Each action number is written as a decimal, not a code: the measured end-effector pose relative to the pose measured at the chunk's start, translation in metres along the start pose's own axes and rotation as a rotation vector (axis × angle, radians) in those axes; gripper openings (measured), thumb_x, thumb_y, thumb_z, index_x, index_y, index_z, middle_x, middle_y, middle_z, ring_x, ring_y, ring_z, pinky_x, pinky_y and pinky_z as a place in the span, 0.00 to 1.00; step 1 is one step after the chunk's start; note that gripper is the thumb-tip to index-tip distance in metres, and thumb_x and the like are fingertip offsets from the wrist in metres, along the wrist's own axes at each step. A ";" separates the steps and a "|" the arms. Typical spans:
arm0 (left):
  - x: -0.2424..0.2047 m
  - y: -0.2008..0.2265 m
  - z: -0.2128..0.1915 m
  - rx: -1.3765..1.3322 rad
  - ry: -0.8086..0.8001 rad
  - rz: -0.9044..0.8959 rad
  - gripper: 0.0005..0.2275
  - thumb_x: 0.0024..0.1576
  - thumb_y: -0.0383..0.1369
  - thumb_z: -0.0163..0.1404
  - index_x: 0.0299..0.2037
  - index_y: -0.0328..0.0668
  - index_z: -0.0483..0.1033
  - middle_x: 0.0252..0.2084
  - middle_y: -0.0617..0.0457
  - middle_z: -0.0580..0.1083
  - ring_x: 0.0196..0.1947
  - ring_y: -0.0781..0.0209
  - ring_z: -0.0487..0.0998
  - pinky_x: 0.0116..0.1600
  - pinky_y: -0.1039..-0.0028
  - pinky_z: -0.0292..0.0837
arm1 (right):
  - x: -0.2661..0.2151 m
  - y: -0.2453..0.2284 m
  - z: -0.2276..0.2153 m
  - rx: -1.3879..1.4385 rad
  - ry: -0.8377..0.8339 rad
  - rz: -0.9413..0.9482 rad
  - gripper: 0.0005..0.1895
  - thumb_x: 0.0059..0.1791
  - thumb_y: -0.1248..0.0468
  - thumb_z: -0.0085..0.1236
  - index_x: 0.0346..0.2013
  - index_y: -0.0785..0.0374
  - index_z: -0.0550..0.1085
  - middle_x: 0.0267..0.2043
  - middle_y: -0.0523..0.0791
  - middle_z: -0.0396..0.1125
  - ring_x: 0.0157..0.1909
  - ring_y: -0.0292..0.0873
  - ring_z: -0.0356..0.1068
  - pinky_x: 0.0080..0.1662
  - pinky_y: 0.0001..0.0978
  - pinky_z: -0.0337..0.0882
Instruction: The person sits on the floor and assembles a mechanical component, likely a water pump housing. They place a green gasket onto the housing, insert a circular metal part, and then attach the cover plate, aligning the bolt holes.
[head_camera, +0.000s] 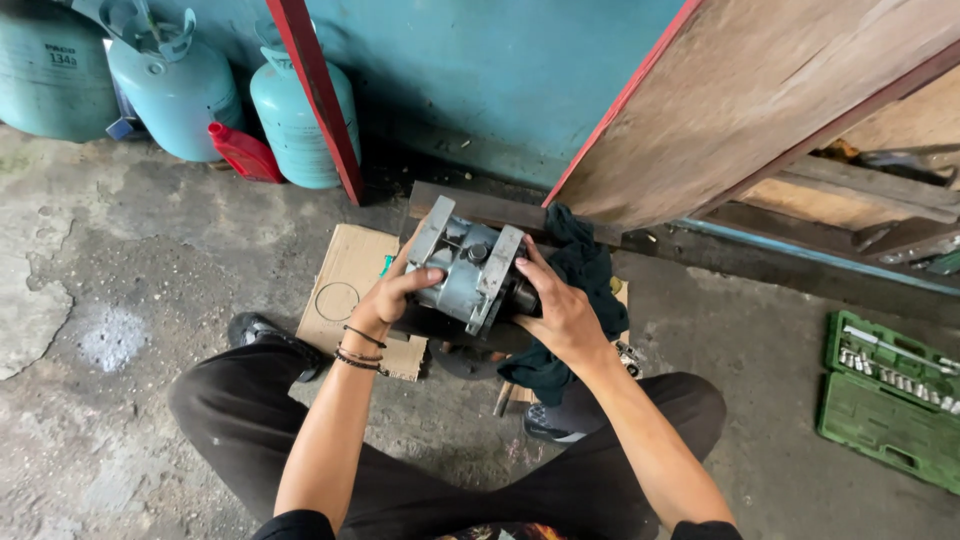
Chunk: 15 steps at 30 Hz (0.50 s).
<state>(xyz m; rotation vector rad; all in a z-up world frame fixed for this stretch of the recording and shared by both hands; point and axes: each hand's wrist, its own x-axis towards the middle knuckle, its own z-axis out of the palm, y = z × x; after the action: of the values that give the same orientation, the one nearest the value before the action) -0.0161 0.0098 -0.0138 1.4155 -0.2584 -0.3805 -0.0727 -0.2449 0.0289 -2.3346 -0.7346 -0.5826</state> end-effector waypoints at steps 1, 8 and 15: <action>0.000 -0.004 -0.001 0.003 0.000 -0.001 0.42 0.48 0.43 0.58 0.75 0.43 0.53 0.72 0.30 0.57 0.74 0.39 0.55 0.74 0.50 0.45 | -0.002 0.003 0.003 0.002 0.002 0.000 0.44 0.38 0.77 0.66 0.68 0.63 0.61 0.73 0.56 0.55 0.51 0.63 0.74 0.45 0.52 0.80; 0.007 -0.028 -0.009 -0.005 0.039 -0.017 0.42 0.47 0.44 0.58 0.74 0.43 0.56 0.69 0.30 0.62 0.69 0.40 0.62 0.71 0.52 0.53 | -0.010 0.005 0.006 0.135 -0.086 0.123 0.55 0.34 0.65 0.75 0.71 0.65 0.56 0.77 0.55 0.49 0.65 0.63 0.64 0.60 0.53 0.70; 0.013 -0.058 -0.022 -0.028 0.050 0.008 0.40 0.47 0.43 0.59 0.73 0.43 0.60 0.64 0.35 0.67 0.62 0.44 0.67 0.67 0.52 0.59 | 0.000 -0.008 0.009 0.368 -0.014 0.327 0.72 0.26 0.46 0.84 0.74 0.66 0.51 0.79 0.57 0.36 0.75 0.69 0.44 0.71 0.62 0.52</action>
<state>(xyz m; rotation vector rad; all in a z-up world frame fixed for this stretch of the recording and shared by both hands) -0.0018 0.0186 -0.0750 1.3945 -0.2171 -0.3408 -0.0762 -0.2337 0.0259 -2.0533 -0.4097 -0.2602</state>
